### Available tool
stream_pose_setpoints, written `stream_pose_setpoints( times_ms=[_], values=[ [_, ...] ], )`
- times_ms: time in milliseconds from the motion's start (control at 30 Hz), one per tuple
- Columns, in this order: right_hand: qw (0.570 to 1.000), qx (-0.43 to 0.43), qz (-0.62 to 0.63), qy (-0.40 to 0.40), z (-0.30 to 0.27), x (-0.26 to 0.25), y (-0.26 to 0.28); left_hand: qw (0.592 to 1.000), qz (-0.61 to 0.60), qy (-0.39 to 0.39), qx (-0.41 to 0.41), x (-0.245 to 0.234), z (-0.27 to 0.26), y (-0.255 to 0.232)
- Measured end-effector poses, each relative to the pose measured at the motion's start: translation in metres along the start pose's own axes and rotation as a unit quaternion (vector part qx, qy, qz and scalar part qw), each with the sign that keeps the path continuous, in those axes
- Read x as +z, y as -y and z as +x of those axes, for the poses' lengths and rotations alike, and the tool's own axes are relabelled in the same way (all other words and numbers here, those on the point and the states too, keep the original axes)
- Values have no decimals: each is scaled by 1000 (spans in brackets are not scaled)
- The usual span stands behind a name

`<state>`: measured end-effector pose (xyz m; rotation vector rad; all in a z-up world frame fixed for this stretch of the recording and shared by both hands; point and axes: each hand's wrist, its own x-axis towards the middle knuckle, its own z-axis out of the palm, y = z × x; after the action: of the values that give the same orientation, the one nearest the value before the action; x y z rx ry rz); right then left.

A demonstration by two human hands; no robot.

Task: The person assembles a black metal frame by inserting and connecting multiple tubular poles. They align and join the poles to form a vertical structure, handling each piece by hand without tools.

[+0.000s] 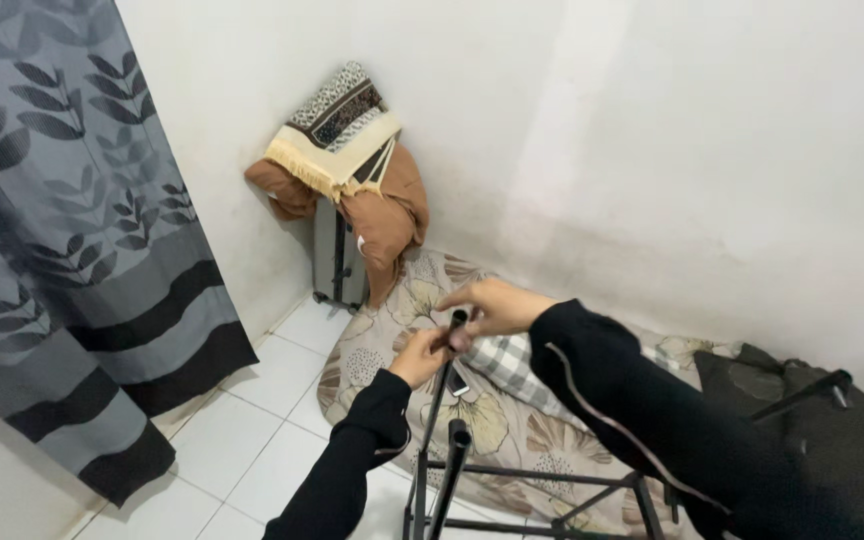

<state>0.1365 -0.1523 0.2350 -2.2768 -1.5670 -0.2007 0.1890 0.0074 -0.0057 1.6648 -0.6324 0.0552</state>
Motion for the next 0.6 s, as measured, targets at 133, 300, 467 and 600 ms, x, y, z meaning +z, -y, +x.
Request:
stream_pose_setpoints(
  times_ms=[133,300,467,600],
  values=[
    [997,5,30,66,-13,8,-19,990,107,-9,-89,4,-10,-20],
    [960,203,-155,-116,-10,59,-25,998,-62,15,-26,10,-4,-23],
    [967,230,-96,43,11,24,-29,998,-56,38,-2,-4,-7,-7],
    [990,-107,12,93,15,-18,-30,1000,15,1,-16,-6,-6,-5]
  ],
)
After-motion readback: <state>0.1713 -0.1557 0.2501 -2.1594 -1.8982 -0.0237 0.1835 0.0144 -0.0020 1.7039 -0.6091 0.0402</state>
